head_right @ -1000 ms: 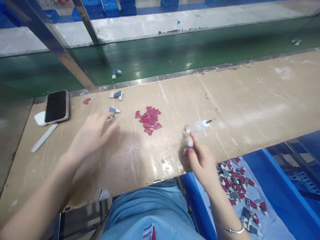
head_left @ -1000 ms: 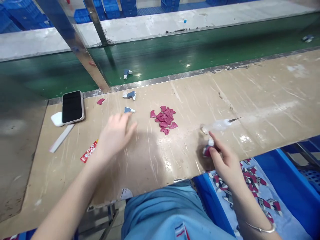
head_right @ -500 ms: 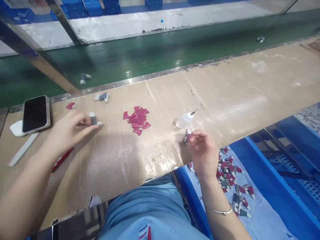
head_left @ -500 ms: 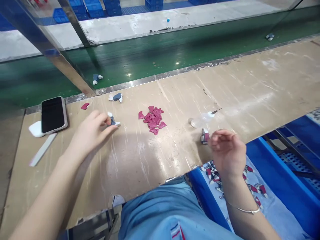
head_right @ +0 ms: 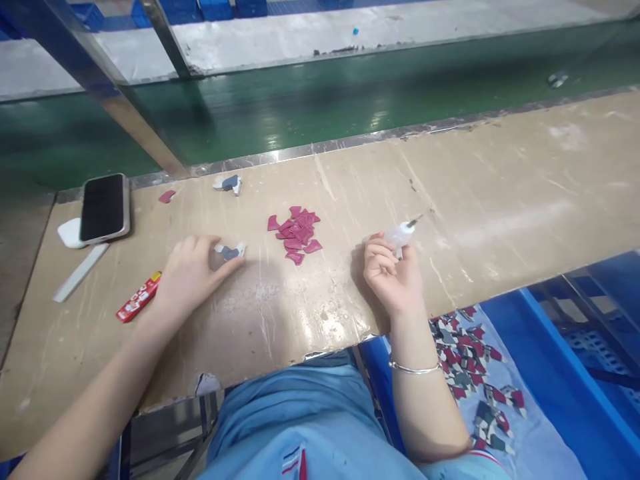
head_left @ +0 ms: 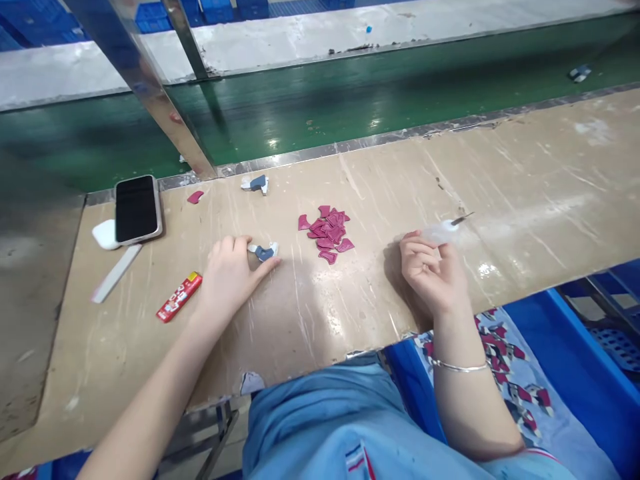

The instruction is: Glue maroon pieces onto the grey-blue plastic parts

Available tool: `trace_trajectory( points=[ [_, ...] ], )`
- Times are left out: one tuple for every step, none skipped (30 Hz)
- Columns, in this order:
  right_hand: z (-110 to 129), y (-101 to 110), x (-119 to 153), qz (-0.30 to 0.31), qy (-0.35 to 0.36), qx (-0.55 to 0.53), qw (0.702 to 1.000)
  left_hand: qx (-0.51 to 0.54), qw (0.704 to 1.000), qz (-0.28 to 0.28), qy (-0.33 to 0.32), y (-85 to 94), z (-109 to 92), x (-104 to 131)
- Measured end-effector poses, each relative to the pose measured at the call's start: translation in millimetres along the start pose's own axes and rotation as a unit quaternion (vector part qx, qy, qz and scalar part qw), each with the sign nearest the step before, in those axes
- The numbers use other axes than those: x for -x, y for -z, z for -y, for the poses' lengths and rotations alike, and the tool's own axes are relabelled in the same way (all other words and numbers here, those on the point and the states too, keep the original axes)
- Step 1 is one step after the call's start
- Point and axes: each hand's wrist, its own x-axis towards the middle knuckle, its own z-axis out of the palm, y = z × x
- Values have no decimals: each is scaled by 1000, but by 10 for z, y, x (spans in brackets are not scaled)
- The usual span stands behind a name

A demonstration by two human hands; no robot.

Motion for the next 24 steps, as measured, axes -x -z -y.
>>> trace_trajectory(
  points=[
    [-57, -37, -6, -14, 11, 13, 1000, 8, 1000, -4, -16, -39, -4, -18],
    [-147, -81, -8, -34, 29, 37, 998, 18, 999, -8, -34, -77, 8, -36],
    [-264, -127, -10, -56, 52, 72, 994, 29, 998, -11, -49, -110, 35, -57],
    [-403, -173, -17, -84, 81, 120, 986, 41, 997, -14, -61, -137, 73, -85],
    [-556, -216, -31, -103, 102, 174, 974, 55, 996, -15, -67, -155, 119, -120],
    [-714, -252, -53, -120, 113, 227, 960, 70, 995, -12, -68, -162, 166, -159],
    [-867, -281, -82, -137, 110, 274, 946, 87, 994, -6, -64, -158, 207, -199],
    [-1009, -303, -116, -144, 94, 310, 935, 107, 993, 2, -56, -141, 234, -233],
    [-1134, -318, -153, -149, 81, 337, 926, 132, 990, 13, -43, -112, 244, -252],
    [-1240, -327, -190, -152, 69, 357, 919, 166, 986, 24, -27, -73, 231, -248],
    [-1327, -331, -224, -151, 60, 372, 914, 208, 977, 36, -13, -25, 197, -215],
    [-1397, -332, -254, -151, 58, 387, 908, 254, 966, 51, 1, 26, 142, -151],
    [-1452, -330, -279, -150, 64, 402, 901, 301, 951, 69, 14, 75, 71, -57],
    [-1496, -325, -299, -149, 77, 420, 892, 341, 936, 88, 22, 115, -11, 61],
    [-1531, -315, -313, -150, 97, 442, 879, 367, 924, 106, 33, 141, -98, 195],
    [-1560, -300, -323, -152, 124, 467, 862, 388, 913, 119, 43, 148, -184, 335],
    [-1583, -279, -327, -158, 156, 495, 840, 408, 904, 120, 52, 133, -264, 470],
    [-1603, -251, -326, -166, 189, 523, 814, 427, 894, 123, 60, 97, -333, 592],
    [-1619, -218, -321, -178, 220, 552, 785, 446, 884, 123, 66, 43, -389, 695],
    [-1632, -180, -311, -189, 248, 580, 753, 461, 878, 111, 72, -20, -431, 777],
    [-1641, -141, -298, -196, 271, 607, 721, 470, 873, 98, 79, -87, -459, 837],
    [-1648, -103, -283, -196, 290, 633, 691, 476, 871, 86, 84, -149, -475, 879],
    [-1652, -69, -267, -187, 306, 656, 664, 477, 871, 73, 88, -199, -482, 905],
    [-1655, -40, -251, -171, 322, 677, 639, 476, 872, 66, 90, -235, -484, 920]
  ],
)
